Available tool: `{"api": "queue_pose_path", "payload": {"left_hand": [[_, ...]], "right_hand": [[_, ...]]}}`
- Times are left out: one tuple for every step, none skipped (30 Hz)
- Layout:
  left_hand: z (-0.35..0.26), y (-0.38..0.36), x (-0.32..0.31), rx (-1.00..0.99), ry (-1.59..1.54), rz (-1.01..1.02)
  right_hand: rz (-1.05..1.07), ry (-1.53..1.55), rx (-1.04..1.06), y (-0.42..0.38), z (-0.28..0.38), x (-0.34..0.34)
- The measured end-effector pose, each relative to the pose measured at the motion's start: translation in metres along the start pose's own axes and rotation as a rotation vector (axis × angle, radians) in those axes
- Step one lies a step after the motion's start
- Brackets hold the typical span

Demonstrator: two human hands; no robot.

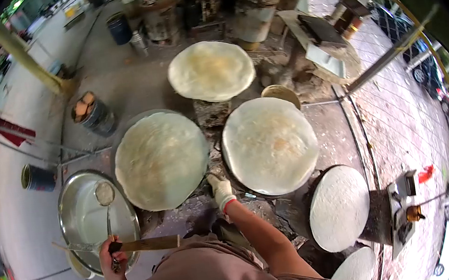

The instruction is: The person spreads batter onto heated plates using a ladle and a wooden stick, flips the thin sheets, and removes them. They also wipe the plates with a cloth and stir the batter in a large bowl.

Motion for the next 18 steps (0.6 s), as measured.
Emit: {"api": "queue_pose_path", "payload": {"left_hand": [[0.002,0.004,-0.009,0.011,0.012,0.018],[0.004,0.007,-0.016,0.016,0.018,0.012],[0.006,0.011,-0.023,0.022,0.025,0.005],[0.009,0.012,-0.032,0.054,-0.021,0.049],[0.013,0.015,-0.037,0.063,-0.010,0.062],[0.015,0.018,-0.041,0.079,-0.011,0.126],[0.018,0.019,-0.045,0.093,-0.015,0.185],[0.021,0.019,-0.048,0.096,-0.009,0.189],[0.023,0.019,-0.052,0.102,0.003,0.213],[0.024,0.018,-0.056,0.109,0.013,0.237],[0.025,0.018,-0.059,0.111,0.017,0.239],[0.026,0.017,-0.063,0.131,0.019,0.250],[0.025,0.015,-0.065,0.151,0.021,0.261],[0.025,0.014,-0.065,0.152,0.027,0.264],[0.023,0.012,-0.064,0.145,0.036,0.226],[0.022,0.011,-0.064,0.134,0.042,0.190],[0.019,0.009,-0.063,0.129,0.039,0.193],[0.016,0.002,-0.064,0.112,0.062,0.168]], "right_hand": [[-0.016,-0.036,-0.068,-0.011,0.004,0.005],[-0.020,-0.133,-0.080,-0.021,0.009,0.009],[-0.025,-0.229,-0.093,-0.032,0.014,0.013],[-0.011,-0.439,0.002,-0.030,0.007,0.028],[0.033,-0.643,0.163,-0.030,0.002,0.042],[-0.023,-0.871,0.301,-0.043,0.022,0.042],[-0.077,-1.100,0.437,-0.067,0.052,0.031],[-0.084,-1.095,0.436,-0.081,0.075,0.024],[-0.106,-1.183,0.475,-0.091,0.099,0.015],[-0.127,-1.271,0.512,-0.093,0.114,0.010],[-0.132,-1.268,0.512,-0.088,0.118,0.011],[-0.164,-1.314,0.602,-0.084,0.122,0.012],[-0.196,-1.357,0.692,-0.080,0.125,0.011],[-0.191,-1.406,0.698,-0.076,0.128,0.009],[-0.195,-1.402,0.700,-0.075,0.127,0.006],[-0.202,-1.428,0.688,-0.072,0.125,0.001],[-0.206,-1.455,0.674,-0.069,0.124,-0.005],[-0.166,-1.449,0.596,-0.068,0.120,-0.012]]}}
Point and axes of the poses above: each hand's wrist, its own y-axis towards the middle knuckle, its own x-axis out of the back of the hand, z = x × y, the point moved 3 cm from there along y, towards the middle knuckle, and after that the axes turned 6 degrees about z, right-handed, at the moved point
